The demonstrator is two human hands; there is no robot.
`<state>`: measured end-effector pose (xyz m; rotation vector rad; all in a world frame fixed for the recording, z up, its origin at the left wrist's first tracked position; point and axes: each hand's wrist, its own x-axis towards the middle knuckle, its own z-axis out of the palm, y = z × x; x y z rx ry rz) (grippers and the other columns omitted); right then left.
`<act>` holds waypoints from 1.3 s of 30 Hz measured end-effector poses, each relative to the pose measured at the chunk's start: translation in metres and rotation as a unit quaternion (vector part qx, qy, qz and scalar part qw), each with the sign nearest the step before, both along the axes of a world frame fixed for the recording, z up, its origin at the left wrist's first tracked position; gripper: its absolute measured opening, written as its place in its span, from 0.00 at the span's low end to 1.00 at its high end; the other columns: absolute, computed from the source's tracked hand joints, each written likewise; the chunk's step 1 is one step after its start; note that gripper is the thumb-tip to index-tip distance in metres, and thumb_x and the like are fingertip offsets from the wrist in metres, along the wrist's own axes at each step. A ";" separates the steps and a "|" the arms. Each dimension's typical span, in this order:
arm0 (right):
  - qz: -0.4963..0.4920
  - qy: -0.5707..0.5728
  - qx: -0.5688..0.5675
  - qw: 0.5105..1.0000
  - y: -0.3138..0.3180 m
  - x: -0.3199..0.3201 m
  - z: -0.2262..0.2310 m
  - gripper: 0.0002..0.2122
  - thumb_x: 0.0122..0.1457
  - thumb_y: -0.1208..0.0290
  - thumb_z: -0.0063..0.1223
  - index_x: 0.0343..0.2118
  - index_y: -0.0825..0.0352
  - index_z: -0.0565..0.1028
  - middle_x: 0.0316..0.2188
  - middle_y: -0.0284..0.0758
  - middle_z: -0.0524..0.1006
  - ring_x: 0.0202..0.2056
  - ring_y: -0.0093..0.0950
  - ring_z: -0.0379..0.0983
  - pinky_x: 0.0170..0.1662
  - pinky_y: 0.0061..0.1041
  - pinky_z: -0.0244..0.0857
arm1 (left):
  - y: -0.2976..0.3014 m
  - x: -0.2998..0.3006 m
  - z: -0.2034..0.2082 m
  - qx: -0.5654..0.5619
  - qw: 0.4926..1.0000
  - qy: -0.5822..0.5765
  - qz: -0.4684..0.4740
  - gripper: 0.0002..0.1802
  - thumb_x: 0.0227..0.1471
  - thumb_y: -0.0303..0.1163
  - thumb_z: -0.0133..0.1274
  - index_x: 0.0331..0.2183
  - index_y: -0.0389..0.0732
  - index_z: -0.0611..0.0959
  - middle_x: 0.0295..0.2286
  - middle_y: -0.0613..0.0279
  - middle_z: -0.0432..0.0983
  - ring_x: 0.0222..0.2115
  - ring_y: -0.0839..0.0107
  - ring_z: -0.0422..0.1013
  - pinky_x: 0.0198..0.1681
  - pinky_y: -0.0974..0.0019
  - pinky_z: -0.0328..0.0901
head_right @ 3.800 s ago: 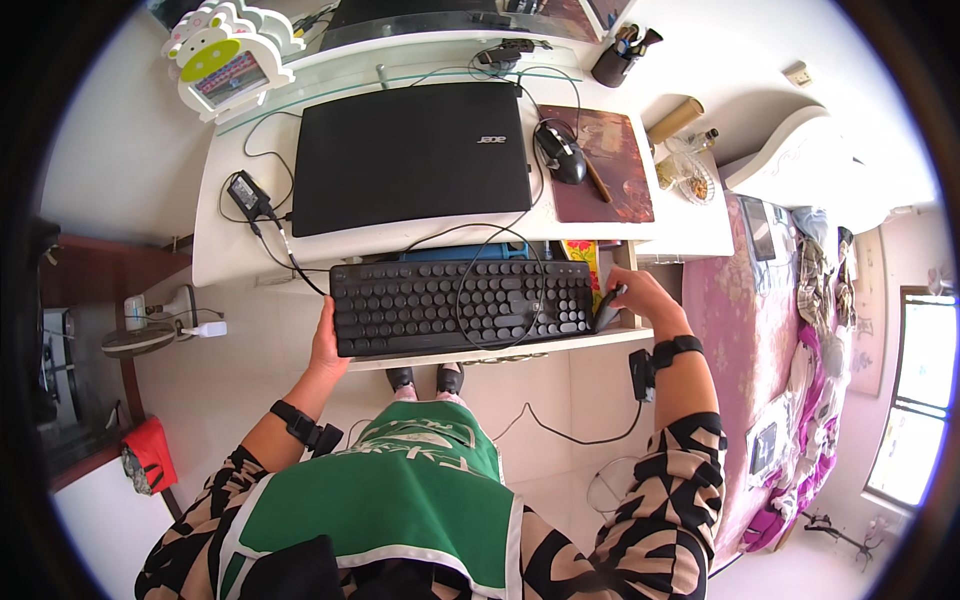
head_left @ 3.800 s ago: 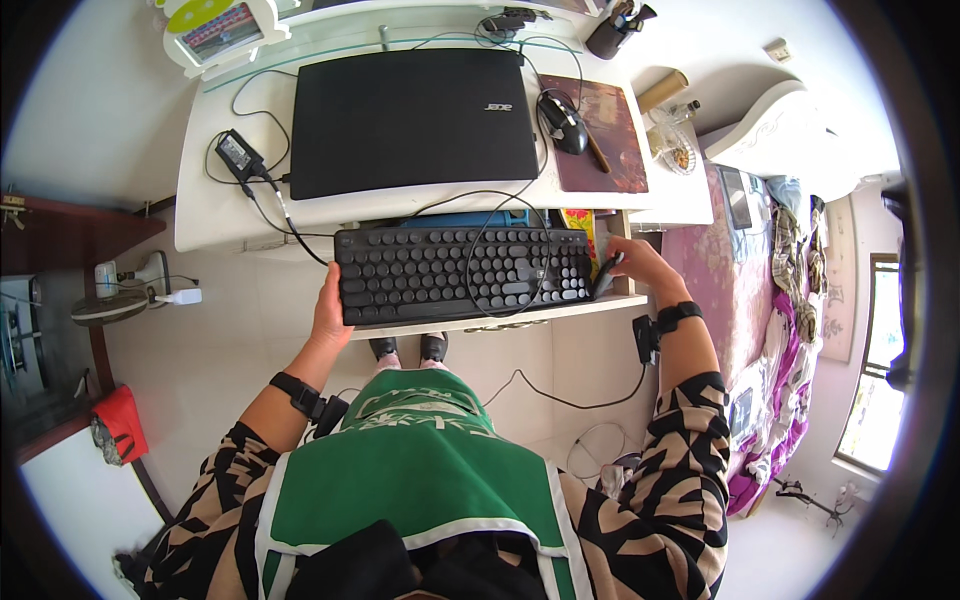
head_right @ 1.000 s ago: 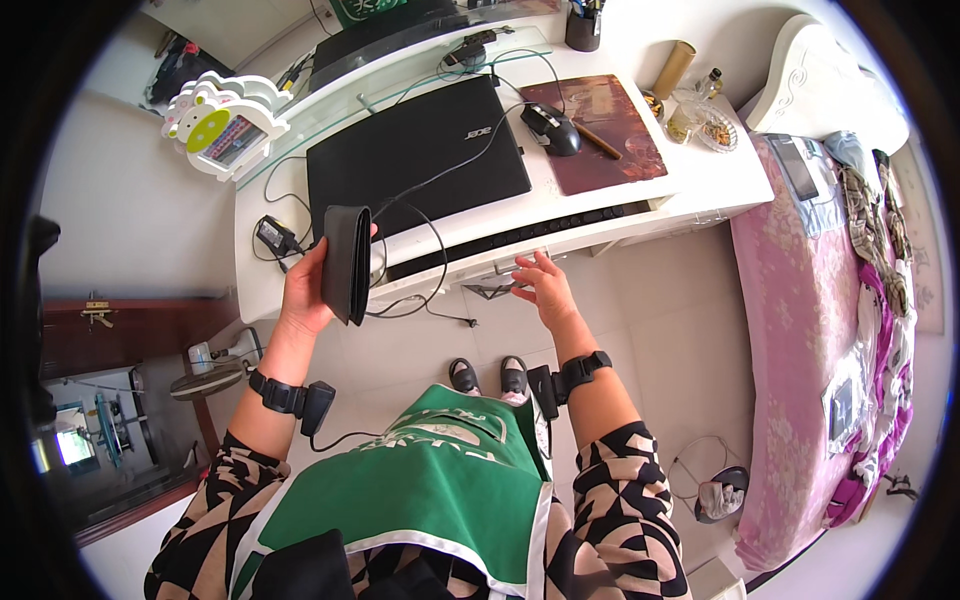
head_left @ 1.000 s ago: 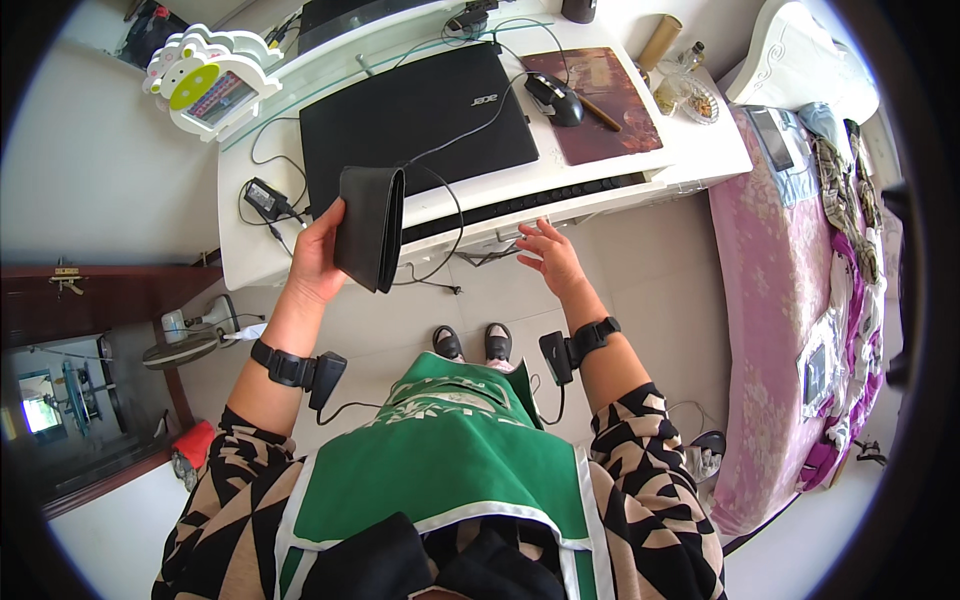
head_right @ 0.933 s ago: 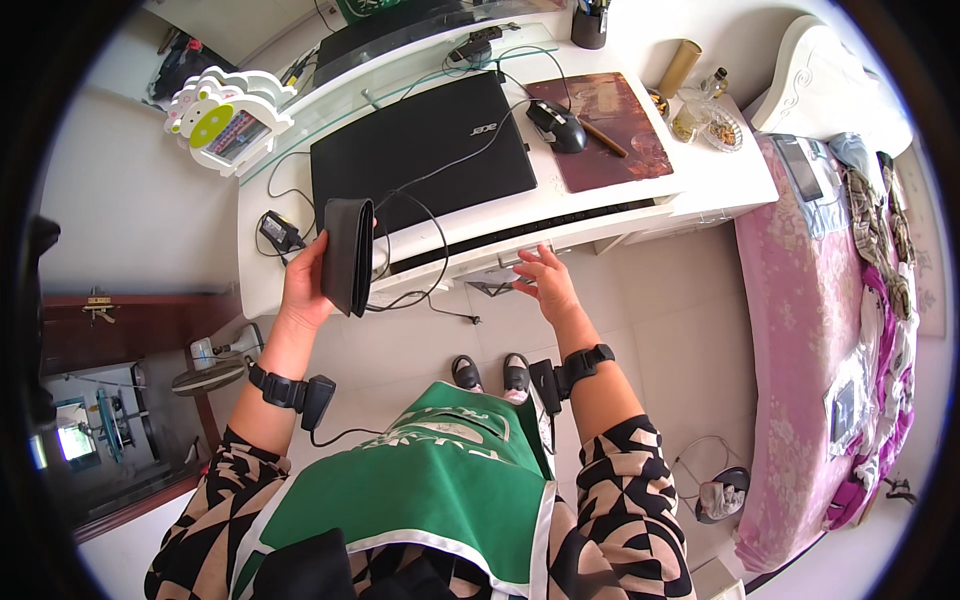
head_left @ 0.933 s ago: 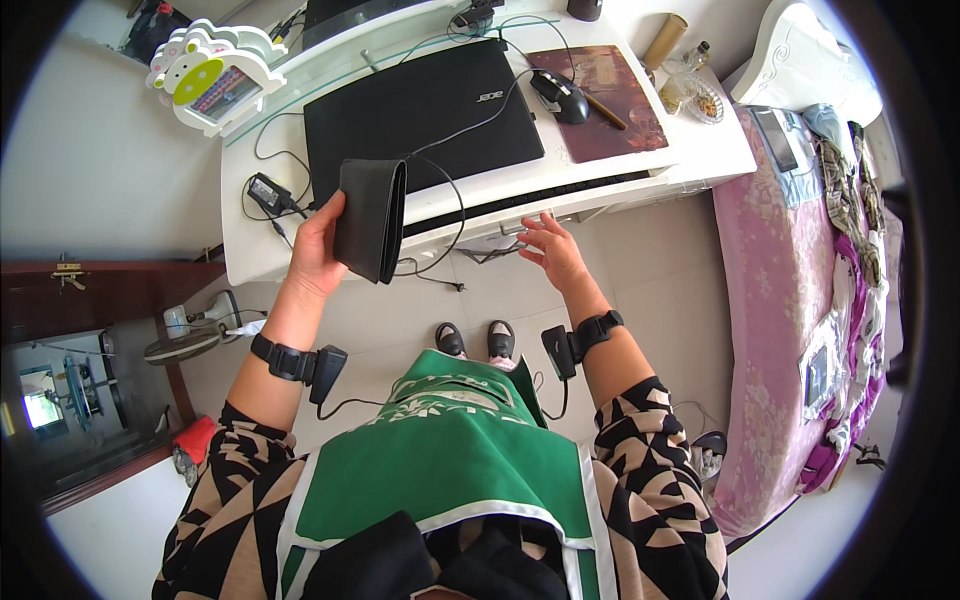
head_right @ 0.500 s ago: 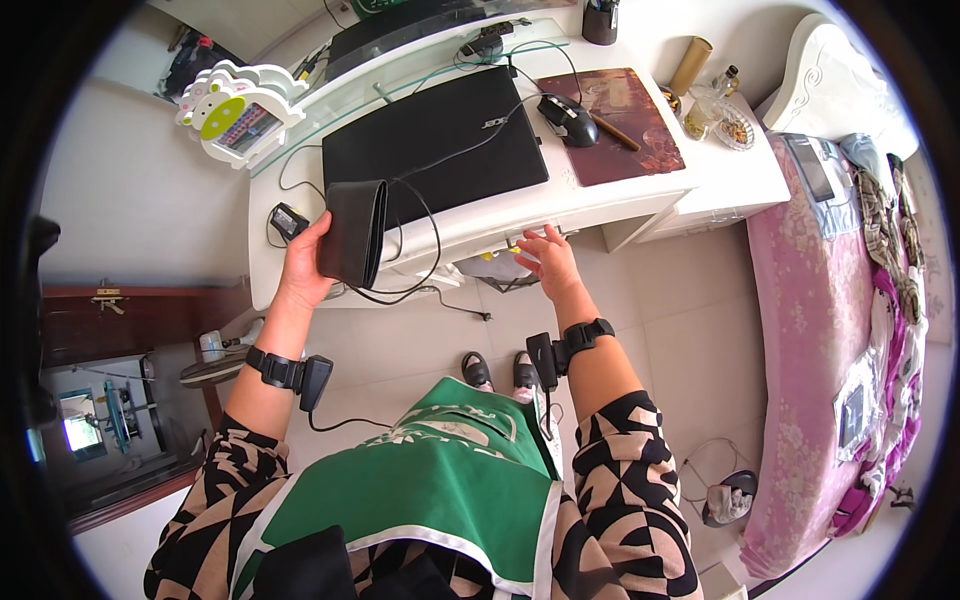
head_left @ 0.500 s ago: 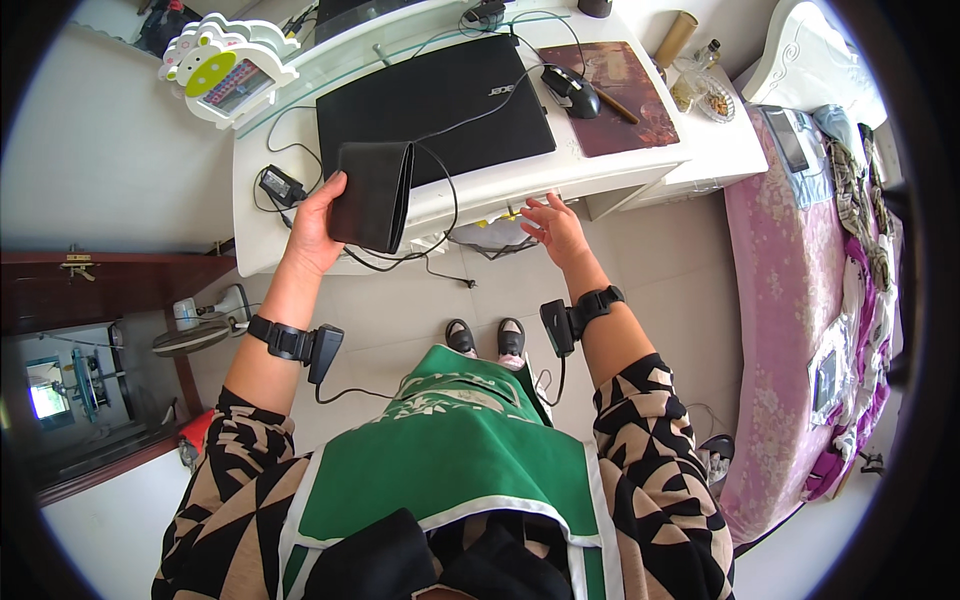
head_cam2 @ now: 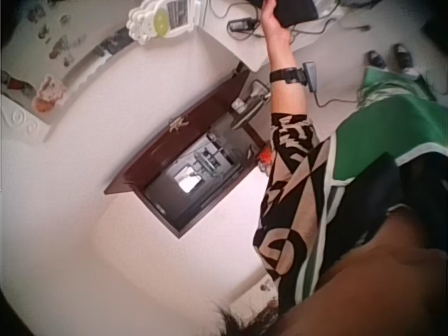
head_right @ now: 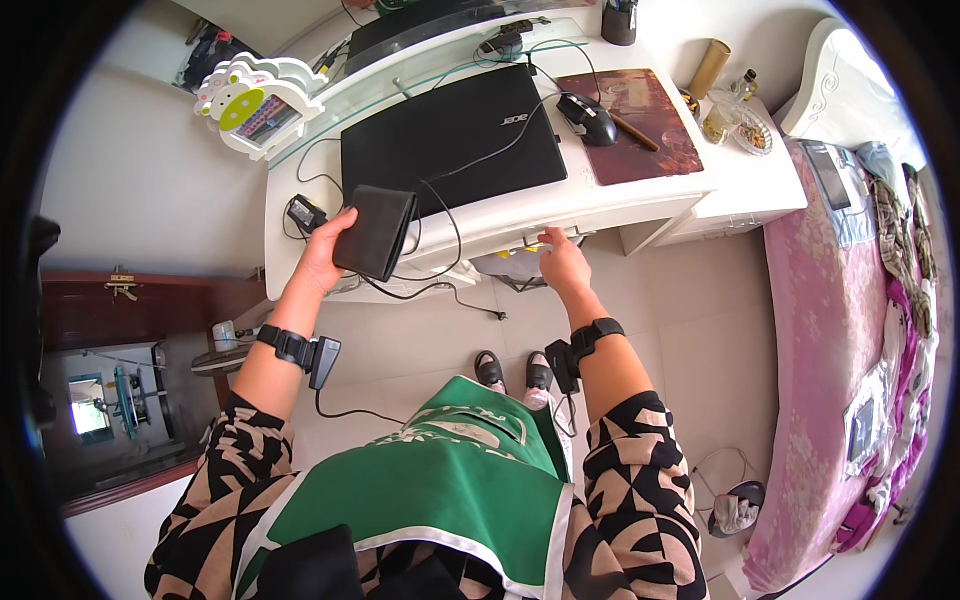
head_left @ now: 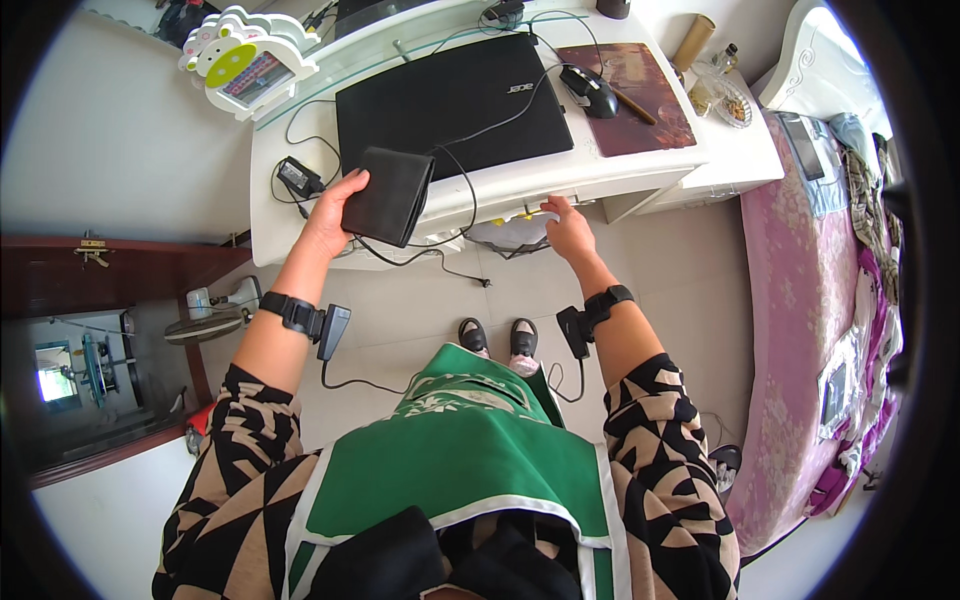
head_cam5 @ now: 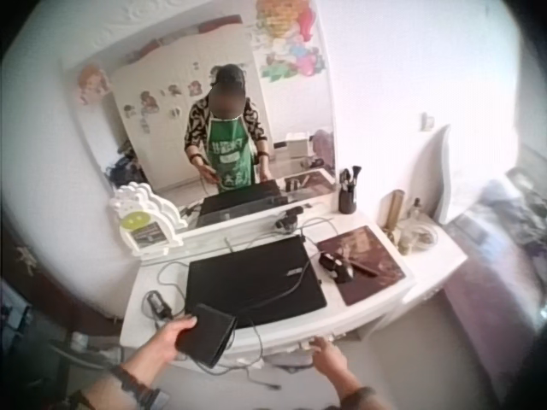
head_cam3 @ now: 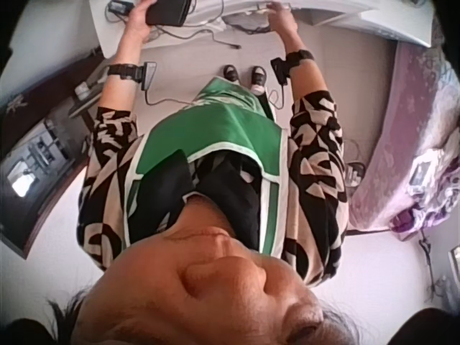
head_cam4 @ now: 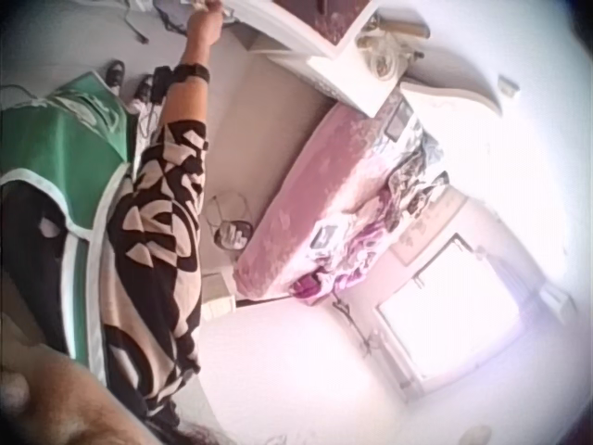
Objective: The person enters a bedroom, sweeps the floor with a broom and dustpan, then wipes a stool and desk with a cloth. They place a keyboard into a drawer and handle a wallet and other small items on the desk.
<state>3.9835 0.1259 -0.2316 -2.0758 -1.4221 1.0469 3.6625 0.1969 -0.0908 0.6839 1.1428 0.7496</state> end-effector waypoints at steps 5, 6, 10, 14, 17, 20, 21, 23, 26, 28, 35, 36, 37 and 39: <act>0.060 -0.094 0.015 0.994 -0.005 -0.002 0.000 0.17 0.49 0.75 0.42 0.45 0.58 0.65 0.41 0.24 0.74 0.43 0.35 0.65 0.46 0.31 0.62 | 0.001 0.013 -0.017 -0.002 0.993 0.030 -0.111 0.20 0.49 0.37 0.51 0.44 0.40 0.73 0.38 0.66 0.73 0.38 0.76 0.69 0.41 0.72 0.64; 0.056 -0.090 0.025 0.994 -0.006 -0.002 -0.001 0.17 0.49 0.75 0.42 0.45 0.58 0.65 0.41 0.24 0.74 0.43 0.35 0.65 0.46 0.31 0.62 | 0.001 0.020 -0.020 0.014 0.992 0.034 -0.124 0.20 0.49 0.37 0.51 0.44 0.40 0.73 0.38 0.66 0.73 0.38 0.76 0.69 0.42 0.72 0.64; 0.051 -0.076 0.026 0.995 -0.009 -0.003 -0.005 0.17 0.50 0.74 0.43 0.45 0.57 0.65 0.40 0.27 0.74 0.42 0.35 0.66 0.44 0.34 0.63 | 0.000 0.047 -0.034 0.073 0.986 0.030 -0.149 0.25 0.49 0.37 0.50 0.48 0.38 0.70 0.39 0.65 0.72 0.39 0.77 0.68 0.44 0.73 0.62; 0.052 -0.077 0.028 0.995 -0.012 -0.003 -0.008 0.17 0.50 0.74 0.43 0.46 0.55 0.64 0.38 0.31 0.74 0.42 0.36 0.66 0.43 0.35 0.63 | -0.004 0.057 -0.057 0.047 0.958 0.047 -0.280 0.24 0.48 0.37 0.50 0.47 0.37 0.71 0.38 0.63 0.72 0.40 0.75 0.67 0.45 0.71 0.60; 0.061 -0.085 0.031 0.994 -0.017 -0.003 -0.008 0.18 0.50 0.74 0.42 0.46 0.56 0.63 0.40 0.28 0.73 0.41 0.36 0.66 0.44 0.35 0.63 | -0.028 0.059 -0.080 0.194 0.896 0.200 -0.347 0.24 0.50 0.38 0.48 0.46 0.33 0.71 0.50 0.60 0.62 0.50 0.69 0.60 0.51 0.68 0.56; 0.066 -0.084 0.041 0.993 -0.024 -0.002 -0.007 0.19 0.50 0.76 0.42 0.47 0.57 0.62 0.42 0.22 0.73 0.40 0.36 0.66 0.45 0.34 0.62 | -0.059 0.049 -0.089 0.261 0.858 0.266 -0.353 0.23 0.48 0.37 0.50 0.43 0.32 0.72 0.55 0.56 0.53 0.55 0.63 0.53 0.55 0.65 0.52; 0.069 -0.077 0.042 0.994 -0.026 -0.002 -0.007 0.19 0.50 0.76 0.42 0.47 0.57 0.62 0.42 0.22 0.72 0.40 0.36 0.66 0.45 0.34 0.62 | -0.069 0.047 -0.089 0.286 0.841 0.297 -0.352 0.21 0.48 0.38 0.49 0.41 0.35 0.74 0.55 0.56 0.52 0.53 0.62 0.56 0.53 0.64 0.55; 0.072 -0.070 0.048 0.994 -0.031 -0.001 -0.007 0.20 0.50 0.76 0.43 0.48 0.57 0.61 0.43 0.21 0.72 0.40 0.36 0.66 0.45 0.34 0.62 | -0.088 0.043 -0.086 0.287 0.805 0.377 -0.357 0.18 0.48 0.39 0.49 0.39 0.38 0.75 0.56 0.58 0.49 0.50 0.62 0.61 0.49 0.62 0.60; 0.081 -0.054 0.038 0.995 -0.038 0.001 -0.007 0.21 0.49 0.77 0.43 0.49 0.57 0.60 0.44 0.20 0.72 0.37 0.36 0.66 0.44 0.33 0.62 | -0.099 0.040 -0.082 0.333 0.771 0.447 -0.310 0.17 0.47 0.40 0.49 0.38 0.42 0.75 0.57 0.60 0.47 0.40 0.59 0.69 0.40 0.59 0.66; 0.079 -0.035 0.033 0.996 -0.043 0.001 -0.007 0.22 0.49 0.77 0.43 0.49 0.57 0.59 0.44 0.20 0.71 0.36 0.35 0.66 0.43 0.33 0.62 | -0.097 0.039 -0.083 0.325 0.755 0.483 -0.303 0.17 0.46 0.40 0.49 0.38 0.41 0.75 0.57 0.59 0.48 0.33 0.56 0.72 0.36 0.59 0.67; 0.079 -0.017 0.041 0.996 -0.058 -0.001 -0.005 0.24 0.49 0.80 0.42 0.51 0.58 0.58 0.46 0.21 0.70 0.32 0.31 0.67 0.40 0.31 0.63 | -0.111 0.025 -0.090 0.333 0.715 0.527 -0.317 0.15 0.48 0.35 0.46 0.39 0.42 0.74 0.56 0.72 0.50 0.29 0.64 0.73 0.28 0.61 0.67; 0.080 -0.016 0.042 0.996 -0.059 -0.001 -0.005 0.24 0.49 0.80 0.42 0.51 0.58 0.58 0.46 0.21 0.70 0.31 0.31 0.67 0.40 0.31 0.63 | -0.115 0.022 -0.090 0.329 0.704 0.539 -0.325 0.14 0.49 0.34 0.46 0.39 0.43 0.74 0.56 0.73 0.51 0.31 0.67 0.72 0.28 0.63 0.67; 0.082 -0.006 0.040 0.996 -0.061 -0.001 -0.005 0.24 0.49 0.80 0.42 0.51 0.58 0.58 0.46 0.21 0.70 0.31 0.31 0.68 0.40 0.31 0.63 | -0.118 0.020 -0.090 0.336 0.704 0.534 -0.326 0.14 0.49 0.35 0.46 0.40 0.43 0.74 0.55 0.73 0.53 0.32 0.67 0.72 0.28 0.63 0.67; 0.080 -0.012 0.035 0.996 -0.064 -0.001 -0.006 0.24 0.49 0.80 0.42 0.52 0.58 0.58 0.46 0.23 0.70 0.31 0.31 0.68 0.40 0.31 0.63 | -0.125 0.014 -0.091 0.349 0.703 0.528 -0.325 0.15 0.49 0.35 0.46 0.40 0.43 0.74 0.53 0.72 0.57 0.34 0.67 0.72 0.29 0.62 0.67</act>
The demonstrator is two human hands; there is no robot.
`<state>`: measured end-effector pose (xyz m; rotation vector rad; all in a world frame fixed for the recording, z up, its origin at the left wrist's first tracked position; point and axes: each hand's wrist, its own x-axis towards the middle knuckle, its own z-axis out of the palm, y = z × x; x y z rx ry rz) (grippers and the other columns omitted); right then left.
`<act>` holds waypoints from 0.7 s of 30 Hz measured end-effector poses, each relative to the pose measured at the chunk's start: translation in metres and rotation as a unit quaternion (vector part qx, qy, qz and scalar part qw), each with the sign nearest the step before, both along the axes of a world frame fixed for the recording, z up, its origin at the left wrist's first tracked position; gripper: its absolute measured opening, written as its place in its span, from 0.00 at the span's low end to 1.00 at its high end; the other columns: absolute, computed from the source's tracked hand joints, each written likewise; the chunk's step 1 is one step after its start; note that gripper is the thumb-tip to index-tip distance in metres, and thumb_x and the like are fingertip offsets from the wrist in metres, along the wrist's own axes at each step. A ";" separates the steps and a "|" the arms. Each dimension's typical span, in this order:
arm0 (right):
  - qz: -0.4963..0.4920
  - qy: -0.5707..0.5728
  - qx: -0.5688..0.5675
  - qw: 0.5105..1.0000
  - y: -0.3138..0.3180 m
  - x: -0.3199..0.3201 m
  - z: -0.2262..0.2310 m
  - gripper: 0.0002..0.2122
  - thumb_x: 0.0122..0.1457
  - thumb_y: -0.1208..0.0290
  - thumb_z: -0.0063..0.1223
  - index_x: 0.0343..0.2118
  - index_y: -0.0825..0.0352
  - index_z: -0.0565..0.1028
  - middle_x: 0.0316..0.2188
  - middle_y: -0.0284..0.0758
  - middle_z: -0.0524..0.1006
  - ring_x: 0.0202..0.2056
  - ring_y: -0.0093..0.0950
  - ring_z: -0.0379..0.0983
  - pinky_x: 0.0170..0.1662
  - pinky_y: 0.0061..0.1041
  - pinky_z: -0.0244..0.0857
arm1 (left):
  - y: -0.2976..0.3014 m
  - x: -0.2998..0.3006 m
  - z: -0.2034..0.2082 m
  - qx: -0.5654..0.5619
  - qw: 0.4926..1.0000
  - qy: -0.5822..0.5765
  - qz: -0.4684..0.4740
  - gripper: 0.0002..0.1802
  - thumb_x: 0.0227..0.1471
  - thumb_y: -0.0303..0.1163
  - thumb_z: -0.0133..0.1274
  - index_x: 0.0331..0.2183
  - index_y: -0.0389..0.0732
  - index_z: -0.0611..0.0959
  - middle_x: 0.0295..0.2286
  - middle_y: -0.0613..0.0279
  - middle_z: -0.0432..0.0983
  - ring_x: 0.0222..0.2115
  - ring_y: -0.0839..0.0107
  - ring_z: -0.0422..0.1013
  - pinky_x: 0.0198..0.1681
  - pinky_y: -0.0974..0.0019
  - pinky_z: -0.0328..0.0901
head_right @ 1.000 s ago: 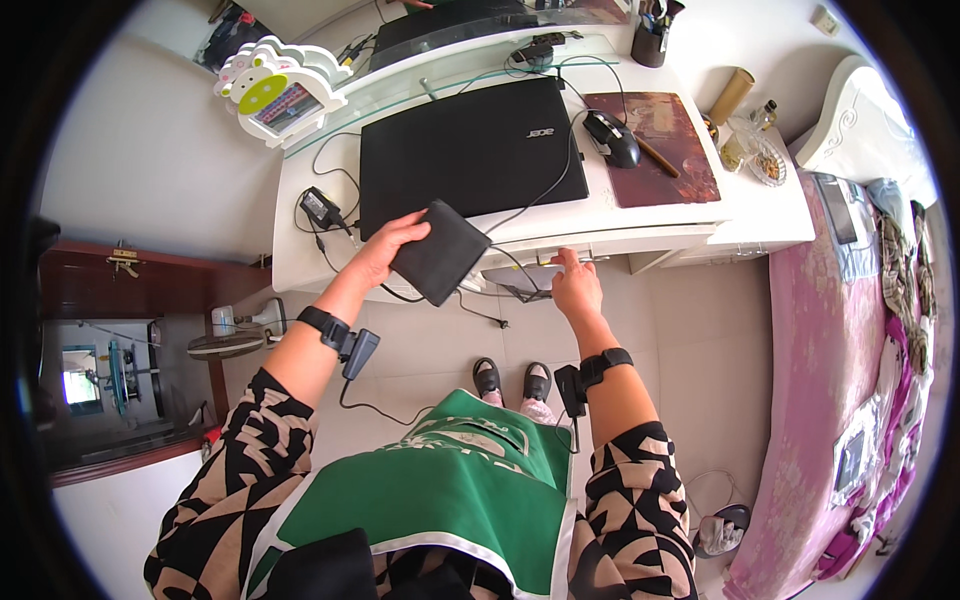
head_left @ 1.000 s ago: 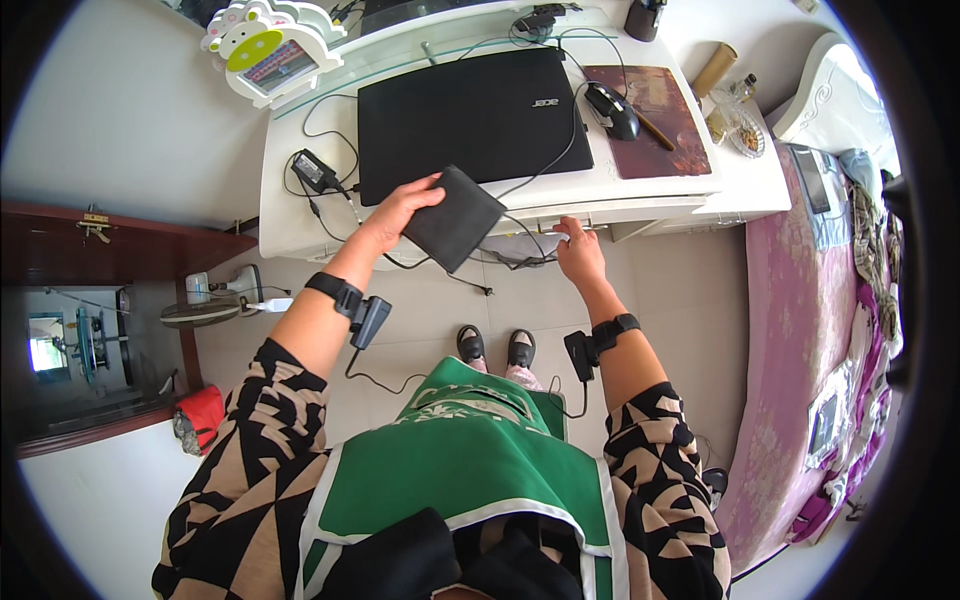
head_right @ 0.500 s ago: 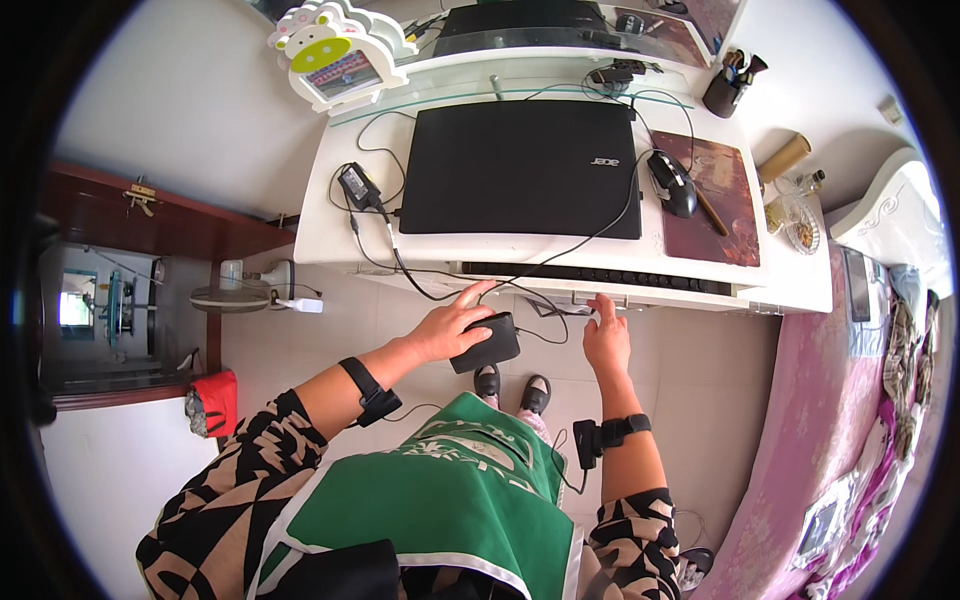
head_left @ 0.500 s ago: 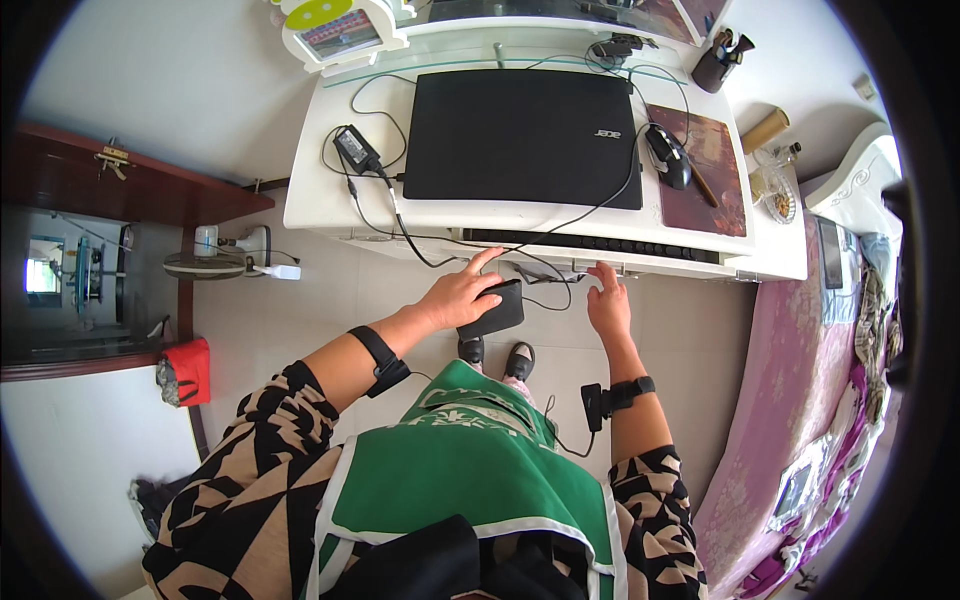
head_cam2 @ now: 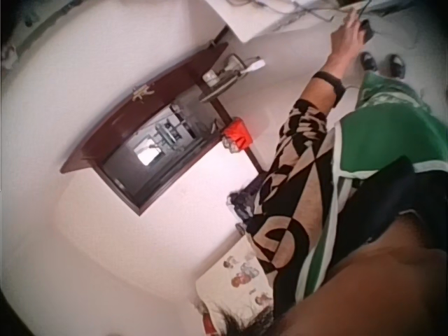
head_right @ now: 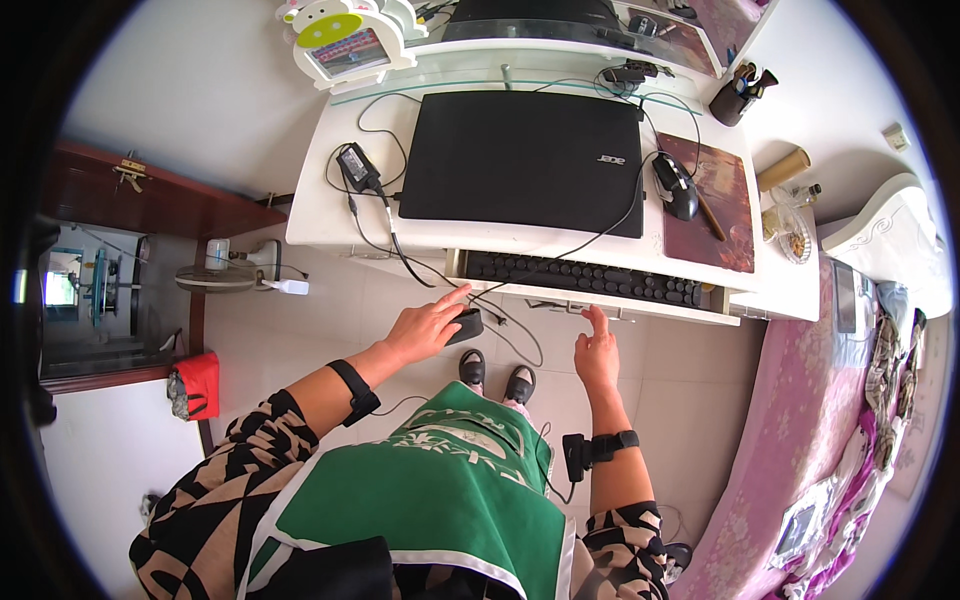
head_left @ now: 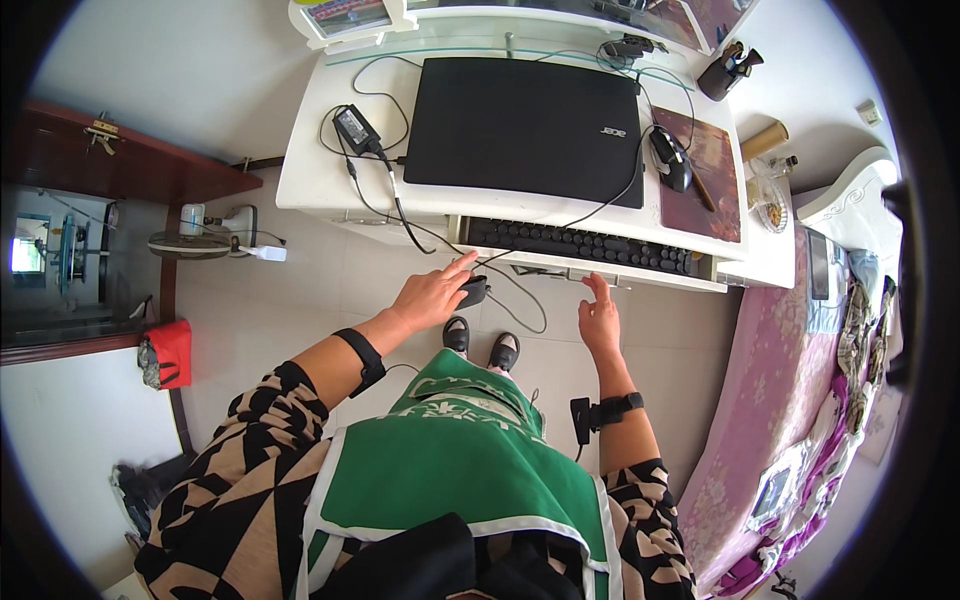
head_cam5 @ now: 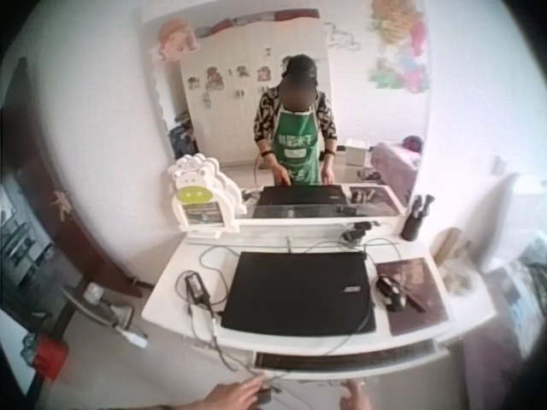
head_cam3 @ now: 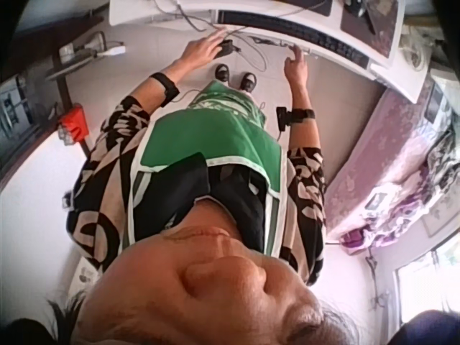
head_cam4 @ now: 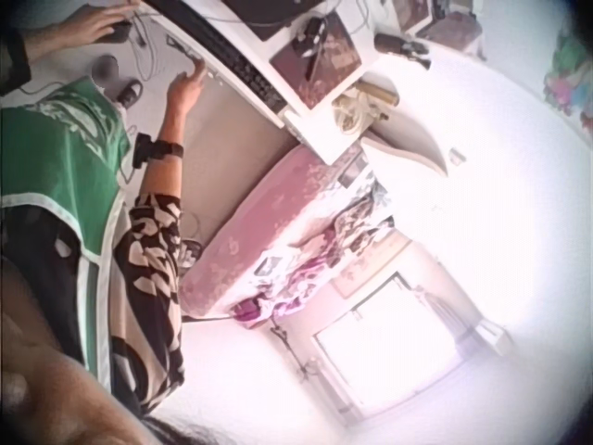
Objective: The person enters a bedroom, sweeps the floor with a broom and dustpan, then wipes a stool and desk with a cloth. They place a keyboard into a drawer and handle a wallet and other small items on the desk.
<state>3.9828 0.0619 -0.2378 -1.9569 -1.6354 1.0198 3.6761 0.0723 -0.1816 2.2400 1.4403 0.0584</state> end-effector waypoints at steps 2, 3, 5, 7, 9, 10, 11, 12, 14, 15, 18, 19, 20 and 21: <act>-0.001 0.008 0.005 1.000 -0.004 -0.001 0.000 0.25 0.49 0.80 0.41 0.52 0.58 0.58 0.46 0.25 0.70 0.31 0.31 0.68 0.40 0.31 0.64 | -0.004 -0.007 -0.002 0.007 1.000 -0.013 -0.015 0.15 0.49 0.35 0.45 0.41 0.43 0.74 0.51 0.71 0.60 0.35 0.67 0.71 0.31 0.62 0.67; 0.000 0.016 0.013 1.000 -0.006 -0.001 0.002 0.25 0.49 0.80 0.41 0.52 0.59 0.58 0.46 0.27 0.70 0.32 0.31 0.68 0.40 0.31 0.64 | -0.007 -0.012 -0.003 0.000 1.000 -0.011 -0.020 0.15 0.49 0.36 0.45 0.41 0.43 0.74 0.49 0.71 0.62 0.35 0.67 0.71 0.32 0.63 0.67; 0.011 -0.002 0.056 0.998 -0.011 -0.004 0.007 0.25 0.49 0.80 0.41 0.53 0.58 0.58 0.45 0.30 0.70 0.33 0.32 0.68 0.40 0.32 0.64 | -0.012 -0.027 -0.005 -0.015 1.000 0.002 -0.021 0.16 0.49 0.36 0.45 0.41 0.43 0.74 0.47 0.70 0.64 0.35 0.66 0.71 0.33 0.62 0.67; 0.029 -0.057 0.124 0.990 -0.013 -0.008 0.016 0.27 0.49 0.80 0.42 0.55 0.57 0.57 0.43 0.33 0.71 0.35 0.33 0.68 0.40 0.33 0.64 | -0.014 -0.045 -0.006 -0.033 0.999 0.025 -0.003 0.16 0.49 0.36 0.45 0.41 0.43 0.74 0.46 0.69 0.66 0.36 0.66 0.71 0.35 0.61 0.67; 0.024 -0.098 0.092 0.991 -0.015 -0.013 0.027 0.28 0.49 0.79 0.42 0.56 0.56 0.56 0.40 0.33 0.70 0.37 0.33 0.67 0.40 0.33 0.63 | -0.016 -0.065 -0.007 -0.049 0.997 0.052 0.028 0.17 0.49 0.37 0.45 0.41 0.42 0.74 0.46 0.68 0.66 0.36 0.65 0.70 0.35 0.60 0.66; 0.025 -0.113 0.099 0.988 -0.015 -0.016 0.033 0.29 0.49 0.79 0.42 0.57 0.56 0.55 0.39 0.34 0.70 0.38 0.34 0.67 0.40 0.34 0.63 | -0.016 -0.074 -0.008 -0.044 0.997 0.049 0.041 0.17 0.49 0.37 0.45 0.41 0.42 0.74 0.46 0.68 0.66 0.37 0.64 0.70 0.36 0.60 0.66; 0.075 -0.213 0.060 0.972 -0.010 -0.023 0.037 0.33 0.49 0.78 0.43 0.59 0.54 0.49 0.37 0.33 0.70 0.39 0.34 0.66 0.40 0.33 0.64 | -0.015 -0.082 -0.008 -0.040 0.997 0.049 0.053 0.17 0.49 0.37 0.45 0.41 0.42 0.74 0.46 0.68 0.66 0.37 0.64 0.70 0.36 0.60 0.66; 0.096 -0.234 0.012 0.967 -0.007 -0.036 0.038 0.36 0.49 0.79 0.43 0.61 0.52 0.43 0.37 0.33 0.70 0.38 0.33 0.67 0.39 0.32 0.65 | -0.014 -0.087 -0.007 -0.045 0.995 0.058 0.068 0.17 0.49 0.37 0.45 0.41 0.42 0.75 0.46 0.68 0.66 0.37 0.64 0.70 0.37 0.60 0.66; 0.158 -0.239 -0.024 0.958 -0.001 -0.063 0.038 0.39 0.48 0.78 0.44 0.61 0.52 0.37 0.33 0.33 0.72 0.37 0.33 0.68 0.37 0.32 0.67 | -0.010 -0.092 -0.007 -0.031 0.995 0.039 0.087 0.17 0.49 0.38 0.45 0.41 0.41 0.75 0.47 0.68 0.66 0.37 0.63 0.70 0.38 0.61 0.66; 0.174 -0.233 -0.050 0.955 0.002 -0.081 0.035 0.39 0.48 0.77 0.44 0.61 0.52 0.36 0.31 0.33 0.73 0.37 0.33 0.69 0.36 0.32 0.67 | -0.008 -0.091 -0.007 -0.023 0.994 0.028 0.099 0.17 0.49 0.38 0.45 0.41 0.41 0.75 0.47 0.68 0.66 0.37 0.63 0.70 0.38 0.61 0.66; 0.193 -0.189 -0.017 0.963 0.010 -0.122 0.028 0.37 0.50 0.73 0.42 0.61 0.51 0.35 0.28 0.44 0.73 0.28 0.39 0.71 0.32 0.38 0.67 | 0.002 -0.087 -0.005 0.033 0.992 -0.007 0.124 0.17 0.49 0.38 0.45 0.40 0.41 0.73 0.45 0.68 0.67 0.36 0.62 0.70 0.37 0.60 0.66; 0.209 -0.178 -0.012 0.961 0.013 -0.132 0.026 0.37 0.51 0.73 0.42 0.61 0.51 0.36 0.28 0.42 0.74 0.29 0.39 0.72 0.32 0.38 0.67 | 0.006 -0.085 -0.005 0.044 0.990 -0.015 0.134 0.17 0.49 0.38 0.45 0.40 0.42 0.73 0.45 0.68 0.67 0.36 0.62 0.70 0.37 0.60 0.66; 0.223 -0.178 -0.021 0.958 0.015 -0.139 0.024 0.37 0.51 0.73 0.41 0.61 0.51 0.36 0.29 0.41 0.74 0.29 0.39 0.72 0.32 0.38 0.67 | 0.011 -0.083 -0.005 0.048 0.988 -0.015 0.144 0.17 0.49 0.39 0.45 0.41 0.42 0.73 0.45 0.68 0.67 0.36 0.62 0.70 0.37 0.61 0.66; 0.234 -0.176 -0.004 0.956 0.015 -0.144 0.022 0.36 0.51 0.72 0.41 0.61 0.51 0.36 0.29 0.40 0.74 0.29 0.39 0.72 0.32 0.38 0.67 | 0.015 -0.084 -0.004 0.058 0.986 -0.029 0.151 0.17 0.49 0.39 0.44 0.40 0.43 0.73 0.44 0.67 0.67 0.36 0.61 0.70 0.36 0.61 0.66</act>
